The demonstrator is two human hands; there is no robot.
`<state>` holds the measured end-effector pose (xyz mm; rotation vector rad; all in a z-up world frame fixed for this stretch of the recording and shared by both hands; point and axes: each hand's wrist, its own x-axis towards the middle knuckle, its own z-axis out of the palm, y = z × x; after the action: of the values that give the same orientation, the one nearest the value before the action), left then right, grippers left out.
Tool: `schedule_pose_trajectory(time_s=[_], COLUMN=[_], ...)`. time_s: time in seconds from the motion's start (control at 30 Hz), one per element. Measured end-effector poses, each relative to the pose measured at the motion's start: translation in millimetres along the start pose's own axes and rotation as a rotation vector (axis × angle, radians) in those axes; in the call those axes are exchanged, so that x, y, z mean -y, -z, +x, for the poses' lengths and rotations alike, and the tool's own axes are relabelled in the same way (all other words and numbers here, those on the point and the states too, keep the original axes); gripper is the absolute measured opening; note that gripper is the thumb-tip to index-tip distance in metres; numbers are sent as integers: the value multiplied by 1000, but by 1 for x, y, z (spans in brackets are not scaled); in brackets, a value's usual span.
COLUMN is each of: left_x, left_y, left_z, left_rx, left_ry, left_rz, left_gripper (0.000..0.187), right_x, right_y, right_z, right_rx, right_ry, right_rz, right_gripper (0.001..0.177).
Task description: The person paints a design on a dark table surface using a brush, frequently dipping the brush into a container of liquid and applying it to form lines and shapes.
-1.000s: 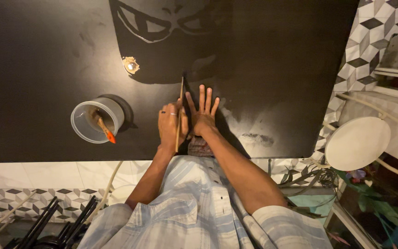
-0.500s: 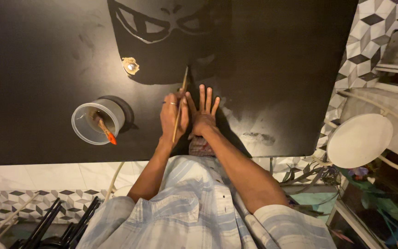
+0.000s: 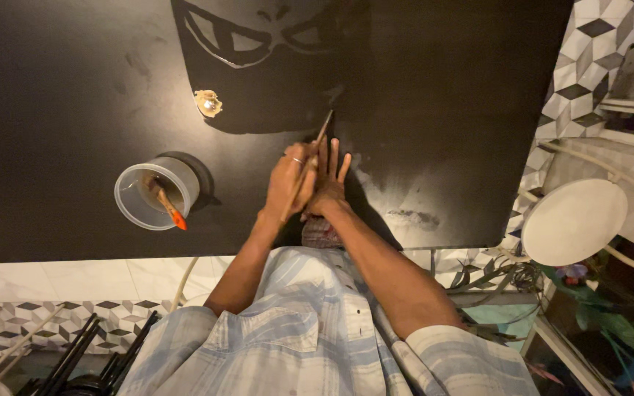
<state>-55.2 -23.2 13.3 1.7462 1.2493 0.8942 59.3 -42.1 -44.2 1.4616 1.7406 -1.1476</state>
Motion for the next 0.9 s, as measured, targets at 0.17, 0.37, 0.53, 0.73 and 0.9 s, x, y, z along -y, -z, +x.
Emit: schedule_pose_trajectory(time_s=[0.17, 0.37, 0.53, 0.73, 0.9], left_x=[7, 0, -1, 3, -6], left_y=[-1, -16, -23, -21, -17], left_z=[1, 7, 20, 26, 20], left_rx=[-88, 2, 66, -36, -55], left_ry=[232, 84, 1, 78, 81], left_rz=[51, 198, 159, 163, 58], left_gripper=[24, 38, 34, 25, 23], right_x=[7, -6, -9, 3, 4], right_y=[15, -21, -22, 13, 8], right_z=[-11, 12, 10, -11, -14], right_rx=[23, -208, -188, 36, -14], right_ry=[-12, 31, 54, -11, 11], right_rz=[-5, 89, 61, -44, -54], right_gripper=[153, 152, 150, 159, 157])
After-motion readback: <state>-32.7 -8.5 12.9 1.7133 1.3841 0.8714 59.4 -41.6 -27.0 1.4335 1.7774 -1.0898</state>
